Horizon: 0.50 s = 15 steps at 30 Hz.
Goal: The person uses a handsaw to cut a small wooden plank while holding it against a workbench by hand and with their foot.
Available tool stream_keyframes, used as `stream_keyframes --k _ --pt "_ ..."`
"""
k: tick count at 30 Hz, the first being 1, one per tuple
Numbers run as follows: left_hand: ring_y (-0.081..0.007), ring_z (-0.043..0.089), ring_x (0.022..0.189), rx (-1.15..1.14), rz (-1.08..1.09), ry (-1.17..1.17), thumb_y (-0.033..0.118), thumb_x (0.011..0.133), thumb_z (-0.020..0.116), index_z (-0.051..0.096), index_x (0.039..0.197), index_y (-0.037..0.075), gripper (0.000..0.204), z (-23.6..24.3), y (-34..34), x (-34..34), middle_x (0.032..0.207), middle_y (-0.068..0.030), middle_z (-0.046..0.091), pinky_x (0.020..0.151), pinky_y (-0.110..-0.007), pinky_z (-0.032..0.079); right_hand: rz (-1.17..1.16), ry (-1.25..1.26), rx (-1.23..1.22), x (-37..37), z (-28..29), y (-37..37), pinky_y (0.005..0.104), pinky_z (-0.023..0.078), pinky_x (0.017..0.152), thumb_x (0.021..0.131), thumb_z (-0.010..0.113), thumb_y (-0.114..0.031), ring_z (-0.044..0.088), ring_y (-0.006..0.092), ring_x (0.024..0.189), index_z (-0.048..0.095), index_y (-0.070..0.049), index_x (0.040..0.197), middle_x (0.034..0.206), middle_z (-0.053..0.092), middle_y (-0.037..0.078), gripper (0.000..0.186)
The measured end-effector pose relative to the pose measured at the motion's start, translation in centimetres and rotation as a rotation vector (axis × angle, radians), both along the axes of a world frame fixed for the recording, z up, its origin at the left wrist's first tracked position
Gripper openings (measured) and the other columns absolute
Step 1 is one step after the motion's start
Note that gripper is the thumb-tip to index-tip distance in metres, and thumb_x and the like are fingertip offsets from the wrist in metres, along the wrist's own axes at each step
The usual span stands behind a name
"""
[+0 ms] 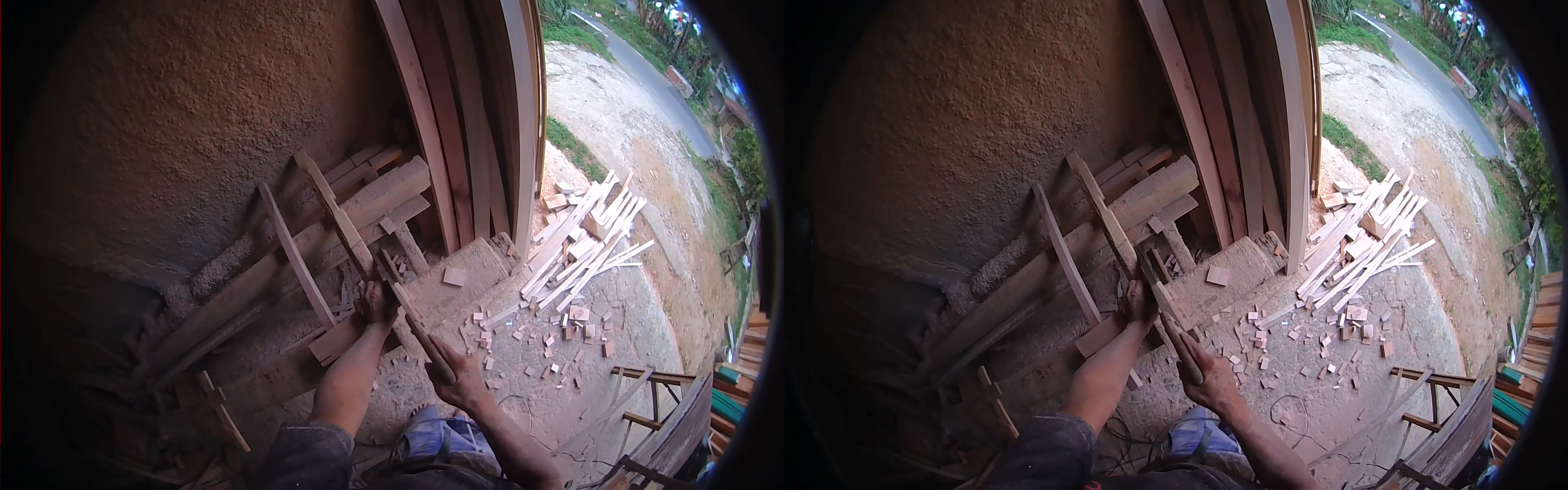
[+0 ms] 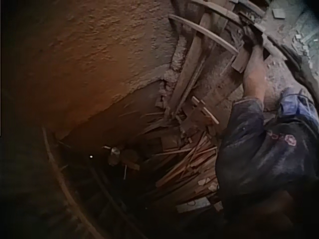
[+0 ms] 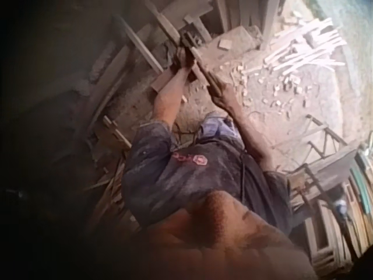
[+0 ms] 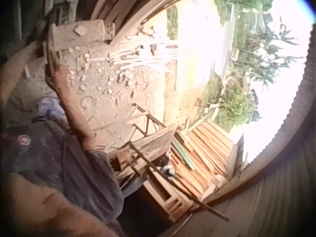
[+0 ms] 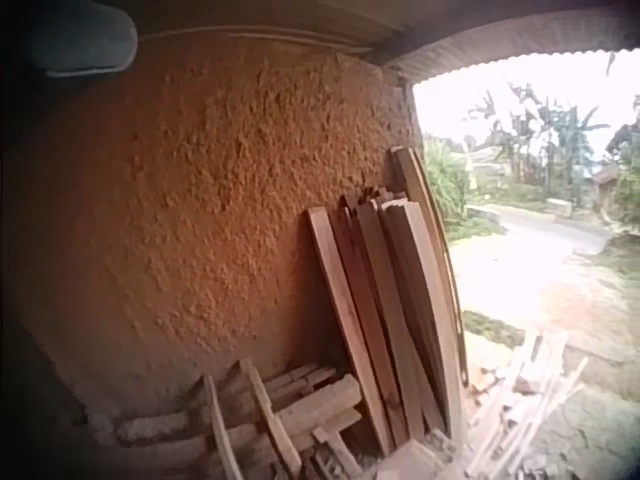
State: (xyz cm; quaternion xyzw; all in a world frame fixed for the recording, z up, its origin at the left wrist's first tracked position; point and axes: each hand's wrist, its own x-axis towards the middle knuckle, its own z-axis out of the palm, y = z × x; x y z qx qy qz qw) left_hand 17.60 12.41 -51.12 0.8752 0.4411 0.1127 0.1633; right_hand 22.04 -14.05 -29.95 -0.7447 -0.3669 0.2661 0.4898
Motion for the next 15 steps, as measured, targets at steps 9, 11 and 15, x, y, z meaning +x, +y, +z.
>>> stream_keyframes --k 9,11,15 --pt "-0.0414 0.057 0.090 0.077 -0.031 -0.229 0.038 0.086 0.061 0.061 0.082 0.005 0.033 0.4 0.5 0.4 0.089 -0.0210 0.061 0.081 -0.052 0.044 -0.020 0.047 -0.072 -3.8 3.9 -15.7 0.0331 0.056 0.068 0.080 0.069 -0.009 0.072 0.0285 0.077 0.052 -0.006 0.135 0.097 0.071 0.018 0.058" --pt "-0.0417 0.056 0.091 0.100 -0.063 -0.211 0.036 0.084 0.062 0.060 0.082 0.005 0.031 1.8 -0.7 0.6 0.090 -0.0204 0.061 0.083 -0.052 0.043 -0.032 0.086 -0.052 -1.8 1.8 -10.4 0.0349 0.054 0.064 0.081 0.068 -0.011 0.071 0.0308 0.073 0.052 -0.008 0.136 0.087 0.069 0.019 0.057" --pt "-0.0390 0.059 0.097 0.094 -0.039 -0.082 0.038 0.079 0.067 0.062 0.087 0.008 0.032 3.6 -1.6 1.3 0.096 -0.0158 0.062 0.082 -0.052 0.045 -0.051 0.053 0.021 -0.8 -2.2 -4.2 0.0406 0.052 0.061 0.081 0.068 -0.013 0.068 0.0362 0.069 0.051 -0.011 0.137 0.079 0.066 0.021 0.058"
